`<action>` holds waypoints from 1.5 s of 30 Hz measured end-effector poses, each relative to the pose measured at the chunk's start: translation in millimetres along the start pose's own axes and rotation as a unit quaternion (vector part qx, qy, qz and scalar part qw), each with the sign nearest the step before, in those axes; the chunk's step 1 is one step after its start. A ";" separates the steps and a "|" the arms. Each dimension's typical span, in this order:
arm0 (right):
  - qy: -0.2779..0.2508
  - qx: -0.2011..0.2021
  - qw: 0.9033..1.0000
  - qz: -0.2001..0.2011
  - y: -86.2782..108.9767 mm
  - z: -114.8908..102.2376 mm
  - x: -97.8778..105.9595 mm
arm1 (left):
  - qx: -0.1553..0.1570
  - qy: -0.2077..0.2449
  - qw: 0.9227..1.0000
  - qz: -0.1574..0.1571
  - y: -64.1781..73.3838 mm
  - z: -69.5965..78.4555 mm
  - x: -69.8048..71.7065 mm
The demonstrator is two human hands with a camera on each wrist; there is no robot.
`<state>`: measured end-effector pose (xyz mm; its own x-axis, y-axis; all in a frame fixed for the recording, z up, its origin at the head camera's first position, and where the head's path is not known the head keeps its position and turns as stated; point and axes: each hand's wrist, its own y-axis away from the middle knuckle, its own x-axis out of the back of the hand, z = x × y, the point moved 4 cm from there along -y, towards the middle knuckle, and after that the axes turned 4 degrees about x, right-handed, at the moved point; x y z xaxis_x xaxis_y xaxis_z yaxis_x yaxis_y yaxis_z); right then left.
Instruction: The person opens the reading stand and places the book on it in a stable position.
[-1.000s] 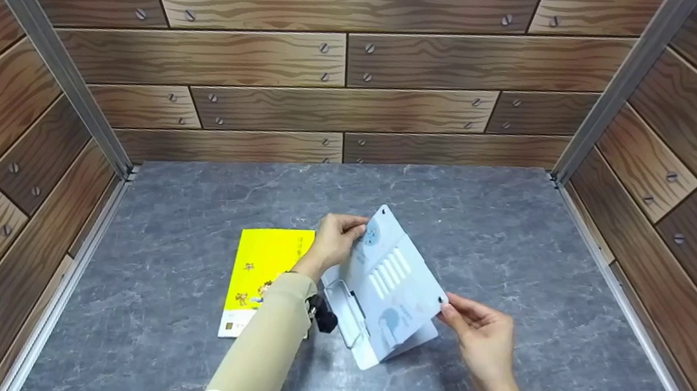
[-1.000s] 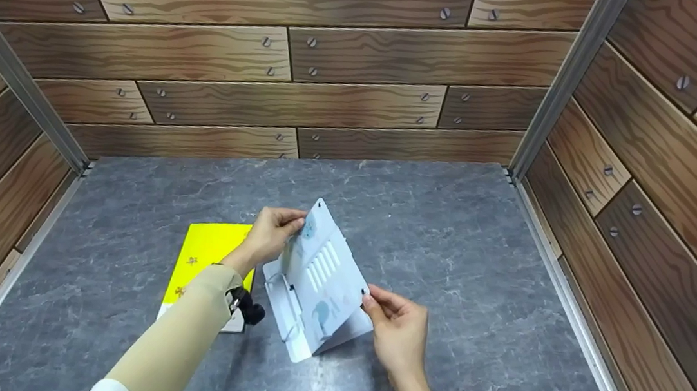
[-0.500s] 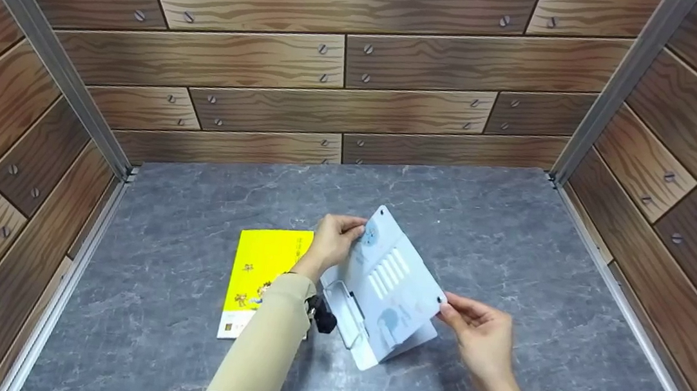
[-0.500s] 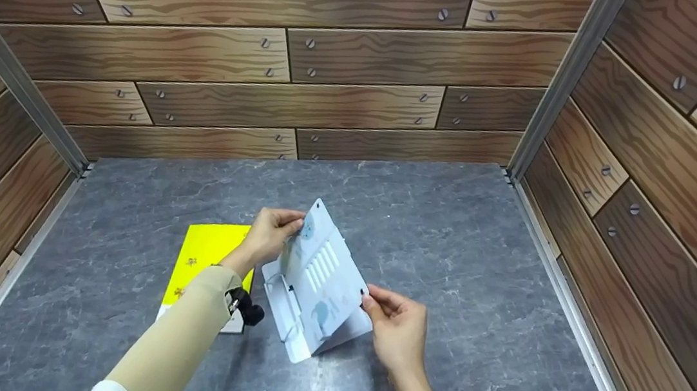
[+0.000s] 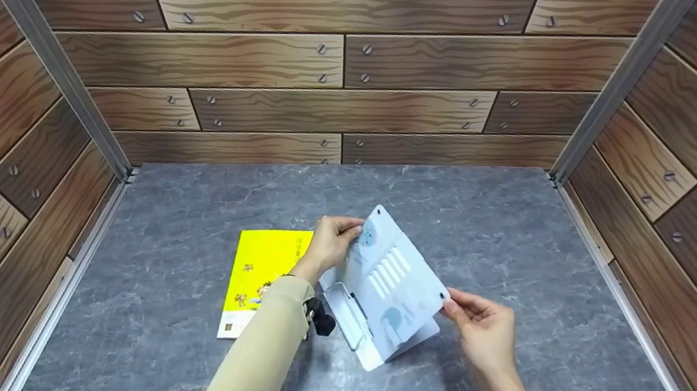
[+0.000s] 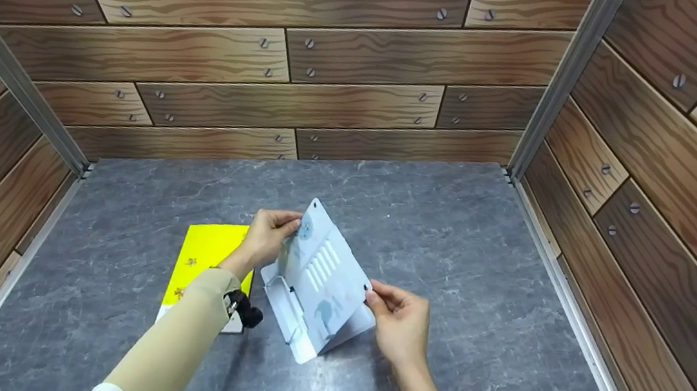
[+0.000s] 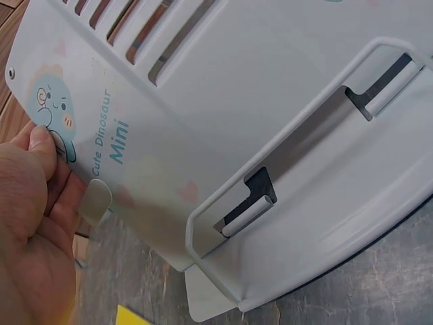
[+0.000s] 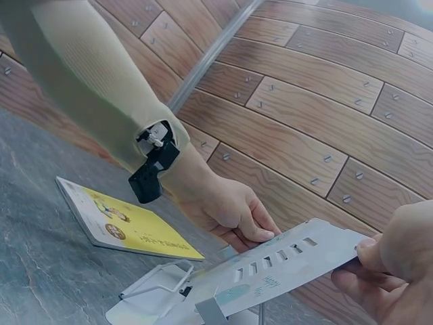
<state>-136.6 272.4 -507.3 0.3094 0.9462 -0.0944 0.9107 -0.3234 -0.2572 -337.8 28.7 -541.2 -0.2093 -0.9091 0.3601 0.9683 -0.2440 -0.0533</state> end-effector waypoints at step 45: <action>0.046 -0.033 0.998 0.005 -32.1 6.1 8.6 | -0.009 0.003 1.000 0.006 14.8 -8.2 16.3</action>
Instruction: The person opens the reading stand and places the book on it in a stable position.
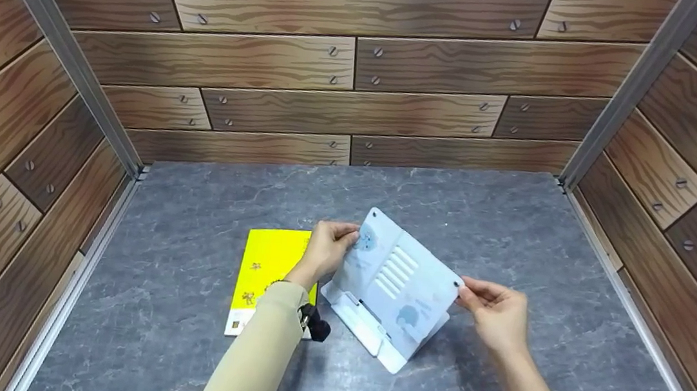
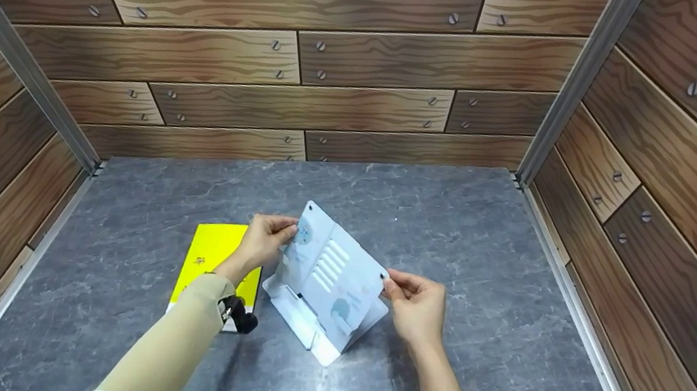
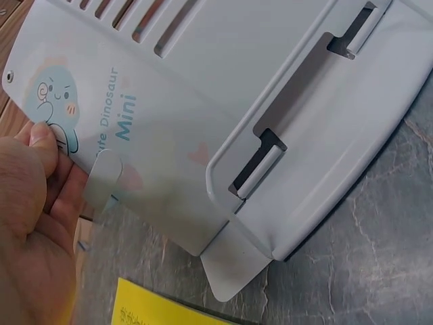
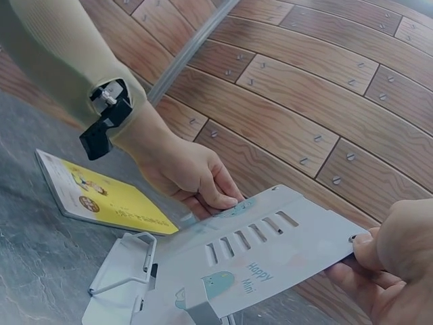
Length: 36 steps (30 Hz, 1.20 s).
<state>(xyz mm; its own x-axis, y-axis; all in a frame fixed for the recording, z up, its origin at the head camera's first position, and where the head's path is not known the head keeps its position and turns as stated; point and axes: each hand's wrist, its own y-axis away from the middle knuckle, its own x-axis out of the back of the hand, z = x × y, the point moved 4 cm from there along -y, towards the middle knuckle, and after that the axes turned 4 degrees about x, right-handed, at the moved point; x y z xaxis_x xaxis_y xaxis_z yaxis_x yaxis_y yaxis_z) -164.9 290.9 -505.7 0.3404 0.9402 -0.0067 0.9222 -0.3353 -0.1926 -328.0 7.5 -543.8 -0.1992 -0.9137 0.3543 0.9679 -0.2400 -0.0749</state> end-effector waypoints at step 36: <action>0.003 -0.008 1.000 -0.009 -28.3 5.2 1.6 | 0.024 0.037 0.999 -0.004 15.3 -7.9 9.5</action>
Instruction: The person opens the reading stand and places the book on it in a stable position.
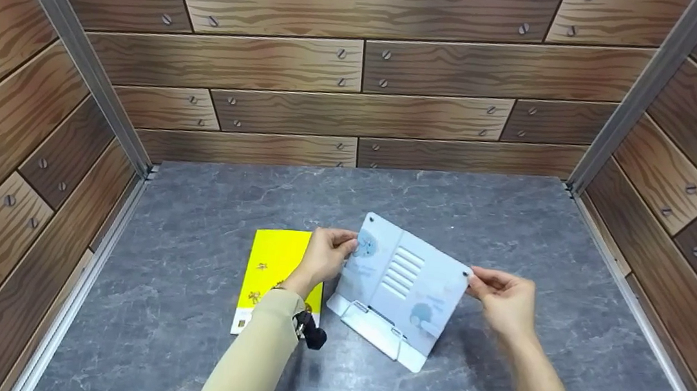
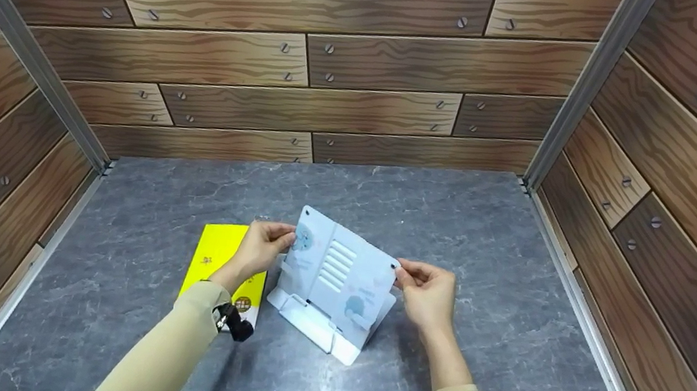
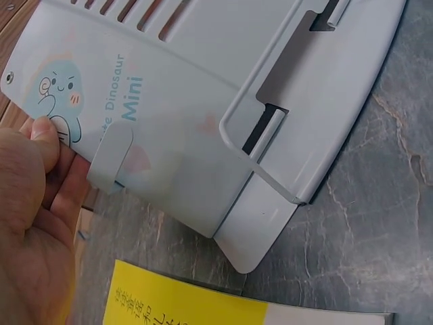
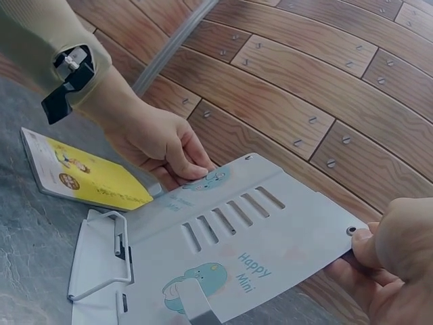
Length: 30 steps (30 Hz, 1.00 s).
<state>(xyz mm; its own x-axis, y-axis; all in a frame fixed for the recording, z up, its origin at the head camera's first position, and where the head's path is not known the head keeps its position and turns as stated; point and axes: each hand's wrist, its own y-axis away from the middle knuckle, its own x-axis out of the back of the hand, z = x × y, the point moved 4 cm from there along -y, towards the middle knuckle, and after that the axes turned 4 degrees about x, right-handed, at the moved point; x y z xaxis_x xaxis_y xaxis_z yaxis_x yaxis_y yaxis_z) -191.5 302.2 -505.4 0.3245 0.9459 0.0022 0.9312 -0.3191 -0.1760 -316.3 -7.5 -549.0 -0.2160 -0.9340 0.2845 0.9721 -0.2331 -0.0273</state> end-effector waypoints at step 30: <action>0.049 0.017 0.999 0.007 -21.9 4.4 -0.9 | 0.005 0.011 0.999 0.029 14.2 -6.6 1.6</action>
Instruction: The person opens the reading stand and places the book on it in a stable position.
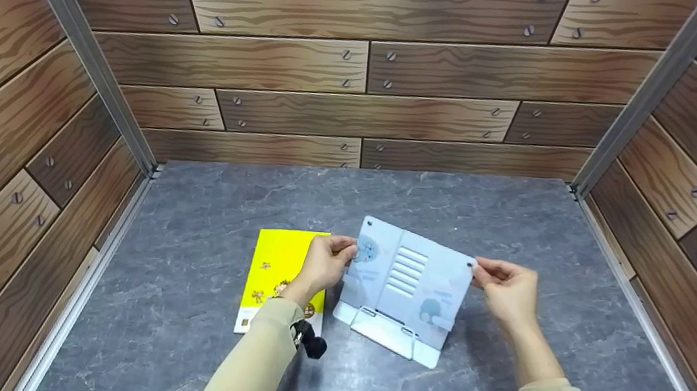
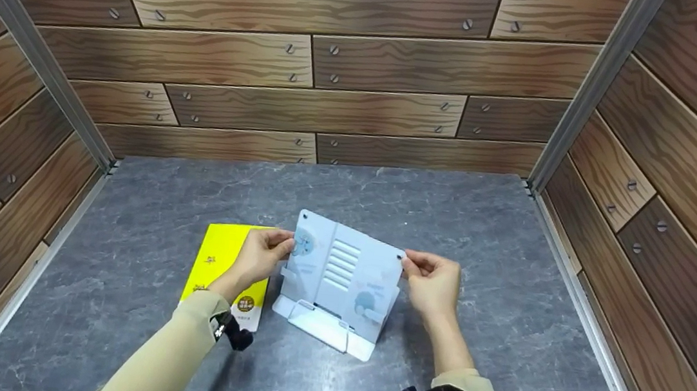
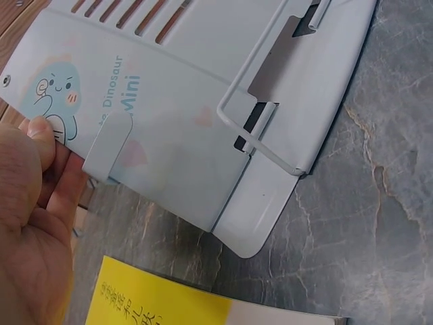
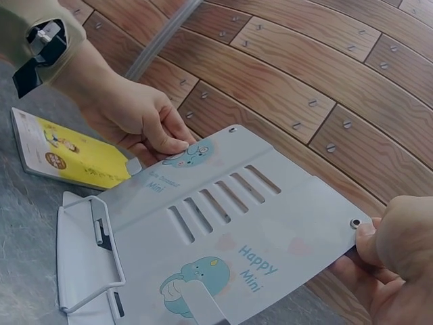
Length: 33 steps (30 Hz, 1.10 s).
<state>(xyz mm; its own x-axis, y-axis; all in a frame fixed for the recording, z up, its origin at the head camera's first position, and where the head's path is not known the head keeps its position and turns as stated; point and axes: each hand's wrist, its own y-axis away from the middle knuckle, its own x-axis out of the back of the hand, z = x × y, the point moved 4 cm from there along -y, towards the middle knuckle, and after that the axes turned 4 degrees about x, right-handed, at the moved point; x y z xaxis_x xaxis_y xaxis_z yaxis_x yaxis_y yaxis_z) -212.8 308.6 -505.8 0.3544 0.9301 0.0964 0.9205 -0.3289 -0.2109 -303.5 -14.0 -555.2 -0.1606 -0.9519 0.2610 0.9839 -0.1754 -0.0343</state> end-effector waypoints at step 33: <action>0.015 -0.003 1.000 -0.002 -14.8 2.5 -3.2 | -0.009 0.029 1.000 -0.004 11.9 -3.5 1.7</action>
<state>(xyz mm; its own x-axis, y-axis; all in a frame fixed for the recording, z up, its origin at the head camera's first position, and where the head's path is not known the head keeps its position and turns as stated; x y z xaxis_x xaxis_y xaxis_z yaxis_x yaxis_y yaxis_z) -228.0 310.9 -505.5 0.3559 0.9260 0.1263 0.9228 -0.3268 -0.2038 -292.4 -18.6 -558.6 -0.1730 -0.9632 0.2055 0.9811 -0.1868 -0.0499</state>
